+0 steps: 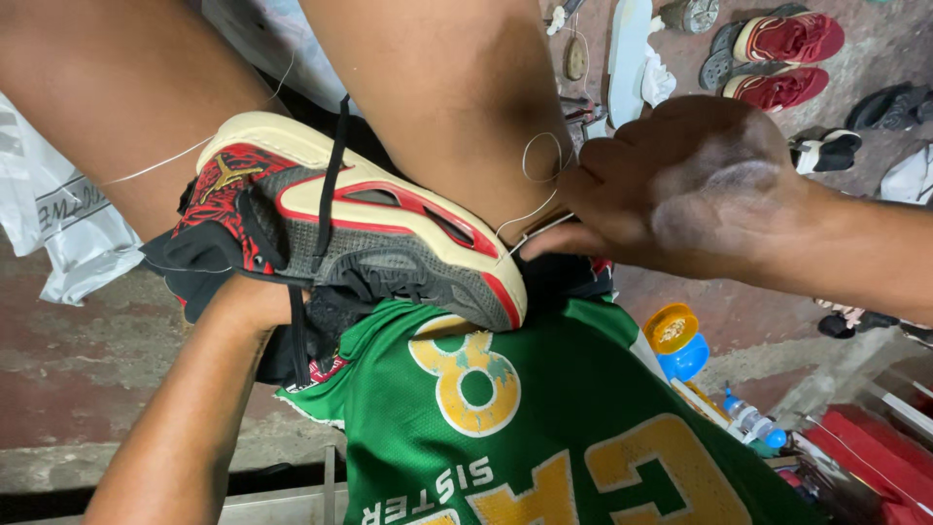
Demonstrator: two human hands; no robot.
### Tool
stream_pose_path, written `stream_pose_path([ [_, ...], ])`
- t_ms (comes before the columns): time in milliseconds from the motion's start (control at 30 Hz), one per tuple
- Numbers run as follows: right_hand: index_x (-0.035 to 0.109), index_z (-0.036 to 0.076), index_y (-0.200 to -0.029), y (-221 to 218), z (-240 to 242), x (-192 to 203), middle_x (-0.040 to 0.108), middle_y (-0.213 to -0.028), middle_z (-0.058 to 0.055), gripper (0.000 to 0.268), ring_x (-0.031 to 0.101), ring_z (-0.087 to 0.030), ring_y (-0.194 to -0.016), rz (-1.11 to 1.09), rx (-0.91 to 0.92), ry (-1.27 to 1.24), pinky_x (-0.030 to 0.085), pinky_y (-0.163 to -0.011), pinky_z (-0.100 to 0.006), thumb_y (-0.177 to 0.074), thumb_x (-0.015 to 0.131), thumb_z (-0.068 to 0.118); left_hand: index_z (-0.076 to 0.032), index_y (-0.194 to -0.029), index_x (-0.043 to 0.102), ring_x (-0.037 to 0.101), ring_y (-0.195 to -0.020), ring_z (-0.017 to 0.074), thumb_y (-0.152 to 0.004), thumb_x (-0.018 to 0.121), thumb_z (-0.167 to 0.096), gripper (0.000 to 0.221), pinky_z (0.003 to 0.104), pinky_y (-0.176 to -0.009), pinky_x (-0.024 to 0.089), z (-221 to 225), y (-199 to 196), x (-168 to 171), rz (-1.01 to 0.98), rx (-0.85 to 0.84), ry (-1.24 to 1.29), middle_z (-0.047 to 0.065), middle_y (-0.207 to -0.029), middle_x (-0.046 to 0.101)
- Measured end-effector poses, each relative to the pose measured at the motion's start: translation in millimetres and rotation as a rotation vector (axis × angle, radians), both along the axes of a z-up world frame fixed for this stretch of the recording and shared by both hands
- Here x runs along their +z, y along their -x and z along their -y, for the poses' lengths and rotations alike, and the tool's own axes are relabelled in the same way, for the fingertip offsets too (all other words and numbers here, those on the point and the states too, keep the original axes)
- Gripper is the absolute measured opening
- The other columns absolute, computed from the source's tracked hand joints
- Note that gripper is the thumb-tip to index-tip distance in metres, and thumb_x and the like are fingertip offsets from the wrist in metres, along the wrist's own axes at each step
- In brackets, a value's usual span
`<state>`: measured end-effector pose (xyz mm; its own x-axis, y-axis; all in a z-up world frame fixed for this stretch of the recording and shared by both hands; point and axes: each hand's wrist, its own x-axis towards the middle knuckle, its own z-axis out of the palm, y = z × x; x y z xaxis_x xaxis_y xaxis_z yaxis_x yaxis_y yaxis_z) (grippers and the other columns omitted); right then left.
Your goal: The person stitches the sole of a sneaker using a needle and thread while holding it against their lap.
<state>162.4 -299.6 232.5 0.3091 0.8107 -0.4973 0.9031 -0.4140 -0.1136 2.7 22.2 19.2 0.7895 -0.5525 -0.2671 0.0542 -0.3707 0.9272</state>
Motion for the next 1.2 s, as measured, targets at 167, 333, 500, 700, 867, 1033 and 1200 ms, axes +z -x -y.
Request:
stream_pose_path([
  [167, 0.073, 0.015, -0.086, -0.5, 6.4, 0.0, 0.068, -0.068, -0.003, 0.042, 0.068, -0.028, -0.061, -0.095, -0.079, -0.2, 0.053, -0.053, -0.042, -0.089, 0.065, 0.056, -0.001, -0.124, 0.064, 0.06, -0.118, 0.0297, -0.081, 0.07, -0.012, 0.045, 0.042, -0.096, 0.045, -6.6, -9.2, 32.2, -0.066, 0.024, -0.017, 0.019, -0.128, 0.066],
  [333, 0.073, 0.017, -0.077, -1.3, 15.9, -3.9, 0.065, -0.061, -0.001, 0.041, 0.067, -0.025, -0.057, -0.109, -0.146, -0.091, 0.053, -0.053, -0.04, -0.086, 0.061, 0.055, 0.001, -0.122, 0.065, 0.062, -0.114, 0.0293, -0.08, 0.07, -0.01, 0.043, 0.041, -0.092, 0.048, -6.1, -13.5, 71.1, -0.095, 0.086, 0.044, 0.02, -0.125, 0.068],
  [500, 0.07, 0.014, -0.072, 8.9, 24.3, -19.5, 0.062, -0.061, -0.002, 0.045, 0.064, -0.026, -0.053, -0.22, -0.272, -0.225, 0.049, -0.048, -0.042, -0.086, 0.067, 0.056, -0.002, -0.102, 0.077, 0.059, -0.078, 0.0279, -0.096, 0.063, -0.007, 0.016, 0.039, -0.072, 0.056, -17.0, -18.7, 115.2, -0.545, 0.145, -0.399, 0.014, -0.081, 0.066],
  [700, 0.067, 0.013, -0.076, 24.5, 29.9, -32.6, 0.058, -0.069, -0.002, 0.043, 0.063, -0.025, -0.059, -0.255, -0.348, -0.346, 0.044, -0.053, -0.047, -0.087, 0.071, 0.054, -0.004, -0.115, 0.075, 0.062, -0.073, 0.0154, -0.103, 0.069, -0.008, 0.014, 0.028, -0.068, 0.048, 19.4, -18.4, 211.2, 0.108, 0.581, -0.611, 0.009, -0.089, 0.064],
  [867, 0.068, 0.013, -0.077, 21.0, 24.8, -34.9, 0.058, -0.069, -0.004, 0.039, 0.064, -0.025, -0.063, -0.28, -0.323, -0.463, 0.048, -0.053, -0.041, -0.089, 0.073, 0.05, -0.007, -0.103, 0.076, 0.066, -0.078, 0.0203, -0.078, 0.086, -0.026, 0.033, 0.031, -0.064, 0.052, 83.6, -30.2, 225.8, 0.425, 0.407, -0.424, 0.009, -0.094, 0.067],
  [1033, 0.071, 0.015, -0.084, 27.4, 30.0, -44.0, 0.063, -0.078, 0.001, 0.035, 0.067, -0.023, -0.067, -0.378, -0.33, -0.442, 0.045, -0.052, -0.044, -0.086, 0.073, 0.05, -0.006, -0.104, 0.072, 0.067, -0.09, 0.0253, -0.088, 0.079, -0.012, 0.018, 0.034, -0.076, 0.053, 114.5, -45.3, 194.8, 0.389, 0.273, -0.2, 0.011, -0.1, 0.07],
  [1200, 0.064, 0.016, -0.09, 27.3, 25.9, -52.4, 0.061, -0.089, -0.002, 0.045, 0.068, -0.022, -0.074, -0.514, -0.201, -0.621, 0.056, -0.062, -0.036, -0.086, 0.071, 0.06, -0.004, -0.113, 0.064, 0.068, -0.089, 0.0204, -0.102, 0.067, -0.004, 0.011, 0.031, -0.086, 0.055, 108.9, -34.5, 172.3, 0.147, 0.411, 0.099, 0.01, -0.102, 0.067],
])
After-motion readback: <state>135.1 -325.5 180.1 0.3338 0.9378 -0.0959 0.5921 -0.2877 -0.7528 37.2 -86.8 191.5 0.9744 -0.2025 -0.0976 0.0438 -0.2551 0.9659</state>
